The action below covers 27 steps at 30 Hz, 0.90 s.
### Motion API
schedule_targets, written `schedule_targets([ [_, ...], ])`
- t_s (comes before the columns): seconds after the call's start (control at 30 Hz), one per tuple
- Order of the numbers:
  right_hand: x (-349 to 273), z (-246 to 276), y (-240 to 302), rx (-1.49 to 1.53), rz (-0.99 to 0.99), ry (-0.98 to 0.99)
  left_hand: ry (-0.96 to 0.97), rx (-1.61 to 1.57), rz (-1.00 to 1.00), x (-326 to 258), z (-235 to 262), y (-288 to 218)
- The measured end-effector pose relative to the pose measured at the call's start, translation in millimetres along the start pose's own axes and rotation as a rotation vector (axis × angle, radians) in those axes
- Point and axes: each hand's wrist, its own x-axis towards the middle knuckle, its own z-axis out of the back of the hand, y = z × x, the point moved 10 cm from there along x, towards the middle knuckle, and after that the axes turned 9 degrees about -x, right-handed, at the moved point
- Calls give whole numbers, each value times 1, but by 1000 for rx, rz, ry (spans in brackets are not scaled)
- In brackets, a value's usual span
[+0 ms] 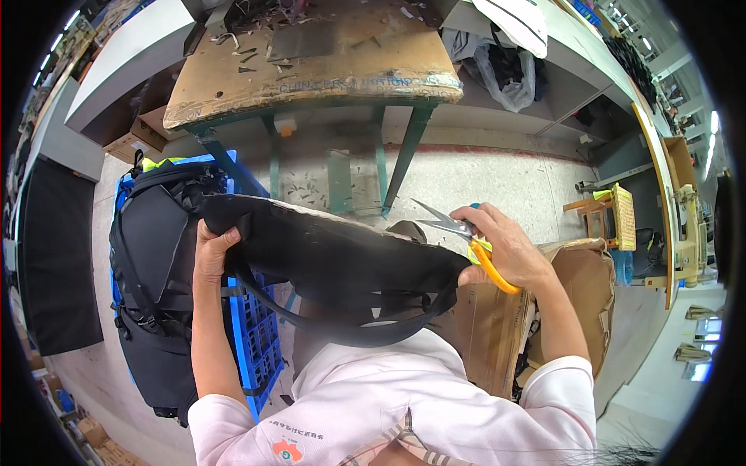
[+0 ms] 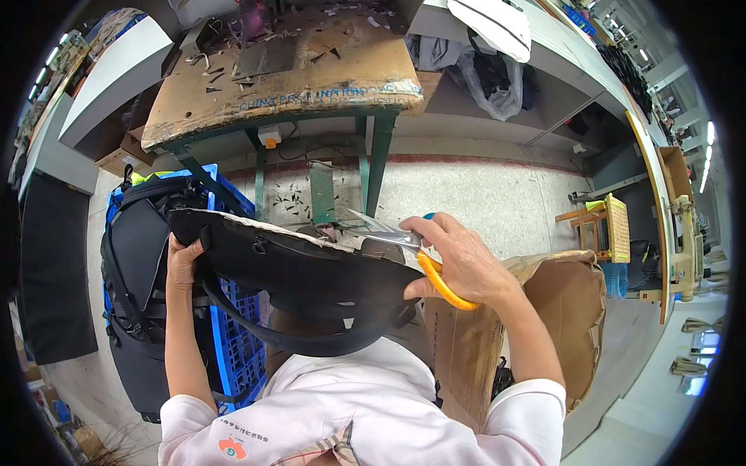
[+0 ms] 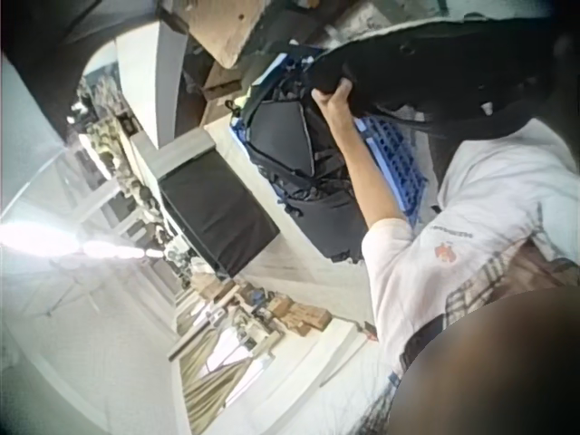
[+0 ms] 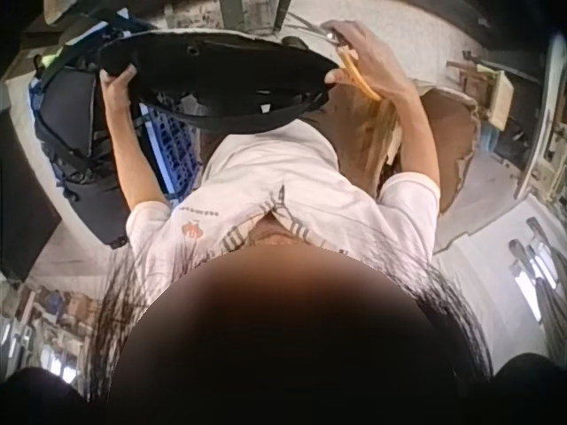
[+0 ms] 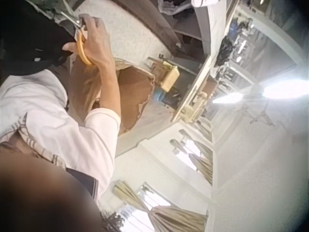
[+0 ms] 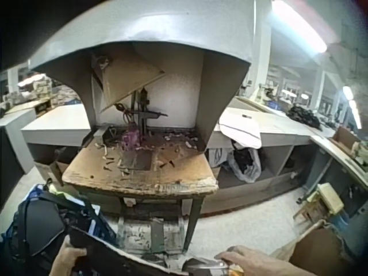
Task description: Using scissors to trim and separate panels of backpacks in a manufacturing environment.
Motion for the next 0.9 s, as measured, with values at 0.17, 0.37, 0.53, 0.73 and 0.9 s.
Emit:
schedule_targets([
  [0.17,5,-7,18,-184,53,120,-12,-10,-5,-1,-4,-4],
  [0.37,16,-2,40,-298,179,87,-17,-18,-13,-1,-6,-5],
  [0.53,22,-9,48,-318,222,107,-7,-61,6,-2,-6,0],
  [0.73,23,-14,51,-306,263,84,-27,-59,-3,-3,4,3],
  [0.9,26,-13,54,-293,268,91,0,-91,11,-4,0,3],
])
